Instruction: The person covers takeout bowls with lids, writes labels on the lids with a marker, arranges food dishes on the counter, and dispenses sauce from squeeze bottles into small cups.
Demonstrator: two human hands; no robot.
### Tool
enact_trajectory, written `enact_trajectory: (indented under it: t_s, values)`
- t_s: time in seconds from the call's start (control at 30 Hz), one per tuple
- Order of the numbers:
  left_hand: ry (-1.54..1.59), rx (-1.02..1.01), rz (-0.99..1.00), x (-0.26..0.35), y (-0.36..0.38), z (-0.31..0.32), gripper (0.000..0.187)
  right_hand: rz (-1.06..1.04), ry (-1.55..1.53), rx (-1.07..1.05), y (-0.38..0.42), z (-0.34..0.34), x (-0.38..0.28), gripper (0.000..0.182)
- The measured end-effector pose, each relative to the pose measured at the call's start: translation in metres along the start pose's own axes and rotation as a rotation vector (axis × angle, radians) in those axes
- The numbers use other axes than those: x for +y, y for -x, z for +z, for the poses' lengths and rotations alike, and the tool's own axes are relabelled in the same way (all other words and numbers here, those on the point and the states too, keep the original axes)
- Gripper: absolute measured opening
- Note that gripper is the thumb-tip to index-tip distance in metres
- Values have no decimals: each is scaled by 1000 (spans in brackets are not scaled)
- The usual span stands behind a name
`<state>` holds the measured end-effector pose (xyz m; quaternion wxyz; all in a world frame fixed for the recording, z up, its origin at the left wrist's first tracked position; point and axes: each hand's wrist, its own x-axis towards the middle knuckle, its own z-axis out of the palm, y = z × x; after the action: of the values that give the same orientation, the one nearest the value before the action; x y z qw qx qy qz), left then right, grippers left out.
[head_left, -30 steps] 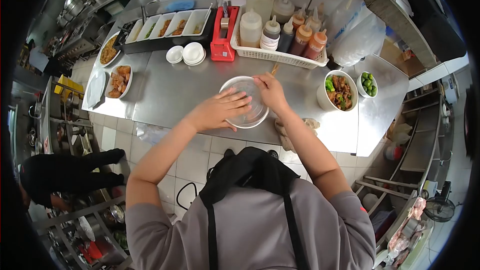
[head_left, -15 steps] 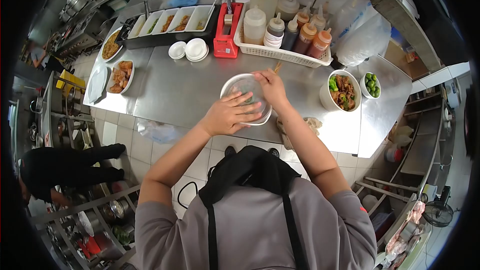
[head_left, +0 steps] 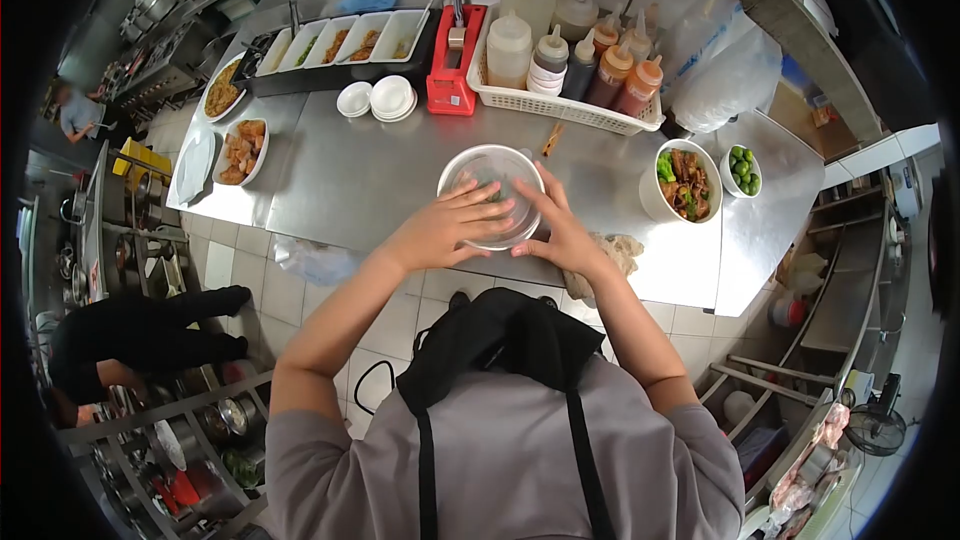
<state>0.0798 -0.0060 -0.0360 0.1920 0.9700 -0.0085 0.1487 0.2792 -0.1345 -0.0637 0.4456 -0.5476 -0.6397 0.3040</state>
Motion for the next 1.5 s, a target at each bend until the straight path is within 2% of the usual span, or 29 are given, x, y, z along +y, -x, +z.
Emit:
enact_trajectory:
  t_s: [0.13, 0.23, 0.63, 0.83, 1.03, 1.13, 1.23, 1.33, 1.37, 1.47, 1.5]
  values:
    - [252, 29, -52, -6, 14, -1, 21, -12, 68, -27, -5, -2, 3, 86]
    - [327, 67, -119, 0, 16, -1, 11, -36, 115, 4, -4, 1, 5, 84]
    - [335, 29, -173, -2, 15, -8, 9, -120, 302, 92, -1, 11, 9, 76]
    - [415, 85, -288, 11, 8, -11, 10, -124, 304, 120, -1, 14, 11, 75]
    - [464, 217, -221, 7, 11, 0, 12, -133, 318, 165, -2, 22, 9, 70]
    - [487, 129, -220, 8, 14, -3, 13, -150, 246, 161, -3, 24, 15, 70]
    - [407, 23, -294, 12, 16, -6, 19, -181, 211, 144, -5, 23, 18, 69]
    - [-20, -71, 10, -11, 15, -14, 38, -174, 163, 73, -9, 14, 19, 71]
    - [-84, -100, 5, -16, 13, -16, 43, -165, 137, 39, -11, 12, 18, 72]
    - [-231, -138, 11, -20, 12, -17, 54, -217, 206, 9, -21, -6, -1, 58]
    - [-247, -116, 39, -21, 11, -8, 54, -63, 138, 11, -29, -10, 0, 52]
